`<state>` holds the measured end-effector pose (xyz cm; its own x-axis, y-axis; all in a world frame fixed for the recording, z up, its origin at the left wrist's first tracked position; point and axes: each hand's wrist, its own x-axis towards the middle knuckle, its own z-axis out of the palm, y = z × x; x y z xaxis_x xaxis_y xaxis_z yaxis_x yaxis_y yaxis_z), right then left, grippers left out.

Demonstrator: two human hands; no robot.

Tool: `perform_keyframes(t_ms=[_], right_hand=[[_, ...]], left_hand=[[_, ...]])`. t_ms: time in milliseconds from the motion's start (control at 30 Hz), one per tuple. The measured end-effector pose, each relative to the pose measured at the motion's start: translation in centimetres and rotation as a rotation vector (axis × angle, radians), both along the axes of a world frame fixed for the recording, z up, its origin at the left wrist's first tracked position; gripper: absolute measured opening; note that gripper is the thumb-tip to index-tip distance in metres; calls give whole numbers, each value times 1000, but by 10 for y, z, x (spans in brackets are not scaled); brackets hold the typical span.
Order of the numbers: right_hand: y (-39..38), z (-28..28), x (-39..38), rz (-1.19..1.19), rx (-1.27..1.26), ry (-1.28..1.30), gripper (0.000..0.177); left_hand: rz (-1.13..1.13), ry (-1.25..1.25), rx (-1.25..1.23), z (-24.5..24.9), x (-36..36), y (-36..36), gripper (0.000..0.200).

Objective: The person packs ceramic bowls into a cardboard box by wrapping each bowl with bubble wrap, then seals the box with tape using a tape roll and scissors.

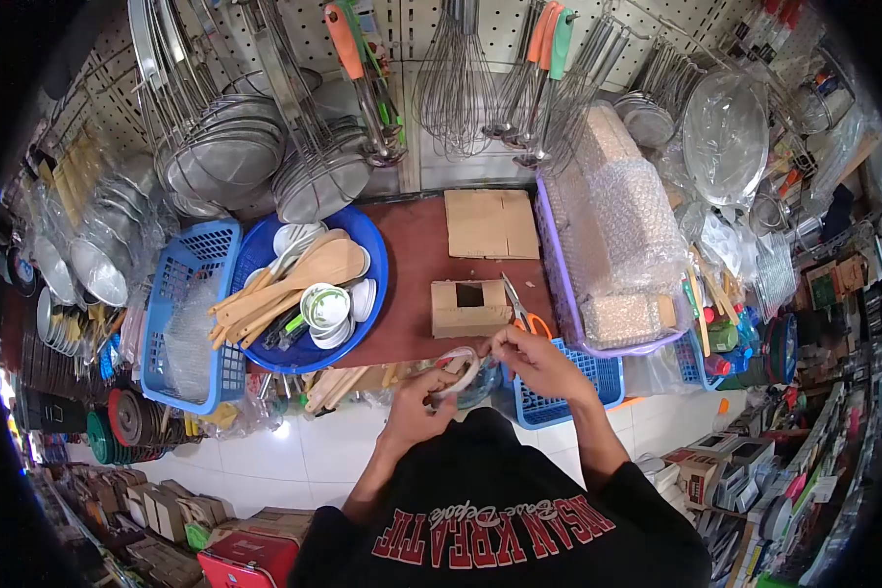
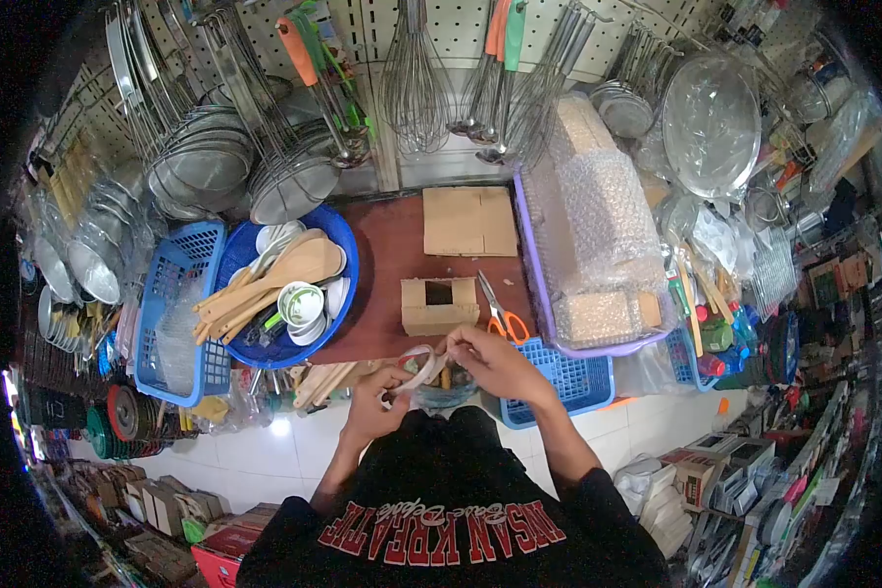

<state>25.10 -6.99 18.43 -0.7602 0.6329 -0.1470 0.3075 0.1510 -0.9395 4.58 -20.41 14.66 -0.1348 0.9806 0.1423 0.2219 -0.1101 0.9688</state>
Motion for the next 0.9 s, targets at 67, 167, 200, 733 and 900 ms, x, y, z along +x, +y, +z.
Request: perform_keyframes(t_ms=[67, 167, 200, 733, 900], right_hand=[[7, 5, -3, 89, 27, -15, 4], [17, 9, -7, 166, -181, 3, 8], [20, 9, -9, 186, -216, 12, 11], [34, 11, -25, 260, -504, 62, 24], [34, 5, -28, 271, -488, 37, 22]], left_hand=[[11, -36, -32, -6, -2, -2, 20], [16, -4, -30, -20, -8, -6, 16], [39, -58, -26, -17, -7, -6, 14], [125, -393, 90, -34, -15, -14, 11], [-46, -328, -67, -45, -32, -16, 18]])
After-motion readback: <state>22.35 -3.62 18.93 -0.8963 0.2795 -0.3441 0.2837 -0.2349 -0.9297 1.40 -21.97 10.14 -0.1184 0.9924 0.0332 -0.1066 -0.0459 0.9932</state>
